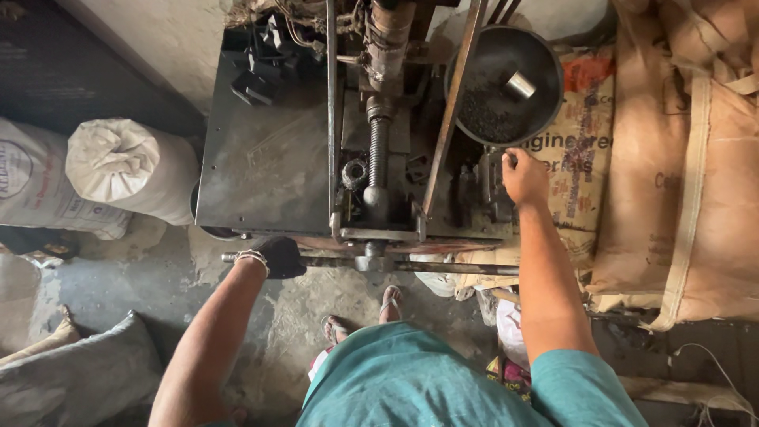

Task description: The person operates a manual machine by turning a crank and handling small metal pieces. They repeatedly pick up metal pieces, place them into the machine, and turn the crank to process them.

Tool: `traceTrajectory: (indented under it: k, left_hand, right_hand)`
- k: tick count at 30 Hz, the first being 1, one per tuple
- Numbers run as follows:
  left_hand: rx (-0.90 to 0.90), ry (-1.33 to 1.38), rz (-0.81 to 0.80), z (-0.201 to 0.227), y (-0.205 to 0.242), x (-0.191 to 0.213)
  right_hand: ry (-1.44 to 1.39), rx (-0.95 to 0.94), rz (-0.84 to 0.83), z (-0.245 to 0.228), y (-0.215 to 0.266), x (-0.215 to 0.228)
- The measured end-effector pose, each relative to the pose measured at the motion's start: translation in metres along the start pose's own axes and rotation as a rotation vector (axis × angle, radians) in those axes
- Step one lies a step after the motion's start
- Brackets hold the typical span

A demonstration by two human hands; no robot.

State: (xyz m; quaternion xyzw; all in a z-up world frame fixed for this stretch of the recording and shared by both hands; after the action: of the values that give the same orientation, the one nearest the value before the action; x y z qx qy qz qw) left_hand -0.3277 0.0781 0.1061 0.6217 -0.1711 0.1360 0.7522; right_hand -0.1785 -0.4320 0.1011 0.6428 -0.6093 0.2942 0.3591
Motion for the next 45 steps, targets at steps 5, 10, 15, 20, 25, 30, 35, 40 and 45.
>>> traceTrajectory:
  k: [5, 10, 15, 20, 25, 30, 35, 40, 45]
  left_hand:
    - [-0.010, 0.023, 0.006, -0.004, -0.008, -0.004]
    - [-0.060, -0.070, 0.014, -0.005, -0.008, -0.003]
    - [-0.069, -0.168, -0.014, -0.002, -0.006, 0.001]
    - [-0.085, -0.186, -0.014, -0.001, -0.003, 0.002]
    - [-0.134, -0.243, 0.022, 0.000, 0.000, 0.004]
    - [-0.112, -0.196, 0.023, -0.001, -0.002, 0.003]
    - [-0.147, -0.222, 0.054, -0.003, -0.006, 0.000]
    - [-0.110, -0.211, 0.039, -0.005, -0.009, -0.001]
    - [-0.123, -0.215, 0.050, -0.007, -0.009, -0.003]
  right_hand:
    - [0.103, -0.009, 0.014, 0.005, -0.003, -0.002]
    - [0.149, 0.016, 0.048, 0.014, -0.006, -0.006]
    - [0.163, 0.081, 0.109, 0.017, -0.005, -0.008]
    - [0.130, 0.039, 0.098, 0.014, -0.002, -0.007]
    - [0.163, 0.046, 0.131, 0.007, -0.001, -0.004]
    - [0.119, 0.037, 0.136, 0.002, 0.001, -0.001]
    - [0.086, 0.016, 0.101, -0.002, 0.003, 0.001]
    - [0.107, 0.028, 0.122, -0.003, 0.002, 0.002]
    - [0.071, 0.050, 0.129, -0.004, 0.003, 0.001]
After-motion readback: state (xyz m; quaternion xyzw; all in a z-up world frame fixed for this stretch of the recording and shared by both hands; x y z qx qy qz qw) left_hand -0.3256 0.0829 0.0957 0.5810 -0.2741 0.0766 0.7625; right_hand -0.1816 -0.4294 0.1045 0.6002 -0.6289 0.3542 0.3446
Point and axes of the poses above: each hand's wrist, its own y-axis away from the middle knuckle, its own x-axis out of the back of the hand, z = x × y, the point moved 1 cm from there along -y, towards the middle knuckle, and after that the axes turned 15 degrees about -z, right-handed, at the moved point
